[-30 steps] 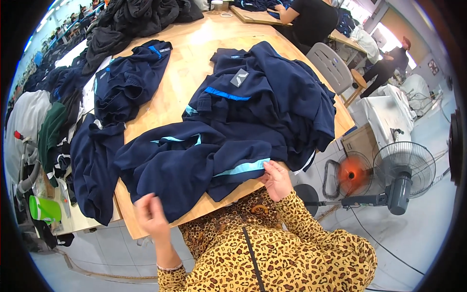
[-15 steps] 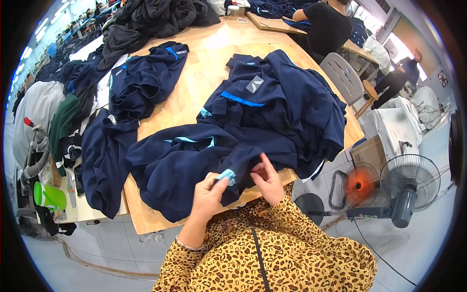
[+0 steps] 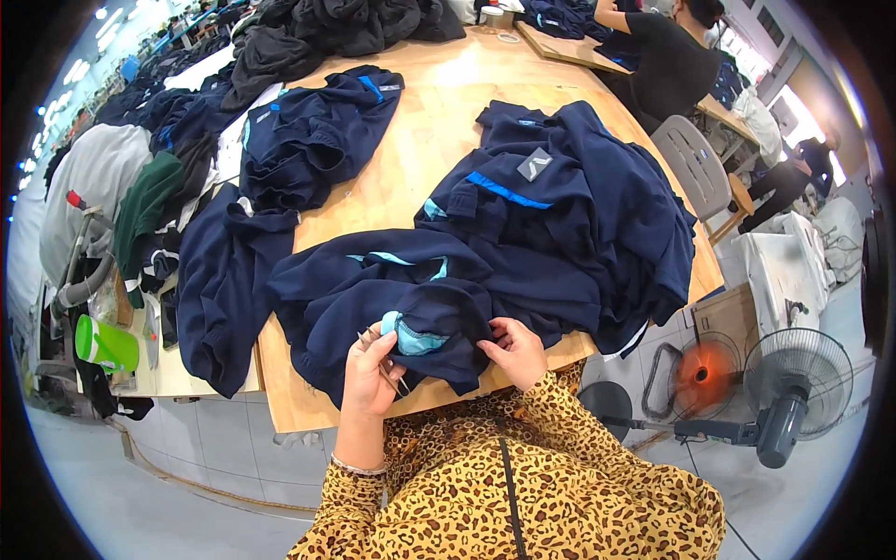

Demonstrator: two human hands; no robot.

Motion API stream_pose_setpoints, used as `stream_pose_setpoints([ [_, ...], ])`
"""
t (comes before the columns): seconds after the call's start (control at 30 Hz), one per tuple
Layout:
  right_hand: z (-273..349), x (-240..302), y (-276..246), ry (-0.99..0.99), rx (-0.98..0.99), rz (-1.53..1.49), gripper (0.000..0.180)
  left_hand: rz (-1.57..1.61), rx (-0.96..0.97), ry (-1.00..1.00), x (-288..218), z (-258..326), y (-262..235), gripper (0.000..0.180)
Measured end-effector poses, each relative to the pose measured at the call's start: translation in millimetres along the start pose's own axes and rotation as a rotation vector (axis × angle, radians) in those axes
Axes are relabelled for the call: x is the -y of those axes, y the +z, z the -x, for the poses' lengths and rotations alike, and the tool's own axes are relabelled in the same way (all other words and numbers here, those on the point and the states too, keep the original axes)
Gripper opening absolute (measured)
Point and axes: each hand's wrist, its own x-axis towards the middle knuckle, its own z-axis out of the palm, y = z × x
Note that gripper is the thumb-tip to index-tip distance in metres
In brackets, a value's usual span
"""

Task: Trimming loose threads from blue athletic pants using small scissors at a garment factory workbench.

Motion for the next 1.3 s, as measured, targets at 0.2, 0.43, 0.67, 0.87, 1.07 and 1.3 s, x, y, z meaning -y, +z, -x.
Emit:
stream_pose_setpoints([
  [0.2, -10, 5, -2, 0.047, 0.112, 0.269, 0.030, -0.218, 0.038, 0.029, 5, 2, -5, 0.017],
  [0.43, -15, -14, -12, 0.334, 0.339, -0.687, 0.019, -0.275, 0.028, 0.022, 6, 3, -5, 0.015],
  [0.67, -17, -24, -51, 0.363, 0.702, -1.802, 0.046, -0.060, -0.158, 0.188, 1, -12, -10, 0.009],
  [0.87, -21, -25, -60, 0.471, 0.347, -1.903, 0.042, -0.284, -0.255, 0.392, -17, -23, -29, 0.005],
  [1.07, -37, -51, -46, 0.484, 0.221, -2.048, 0.033, -0.798, -0.199, 0.462, -8, -31, -26, 0.009],
  [1.3, -6, -13, -29, 0.313, -0.085, -1.455, 0.033, -0.931, -0.171, 0.421, 14, -36, -33, 0.011],
])
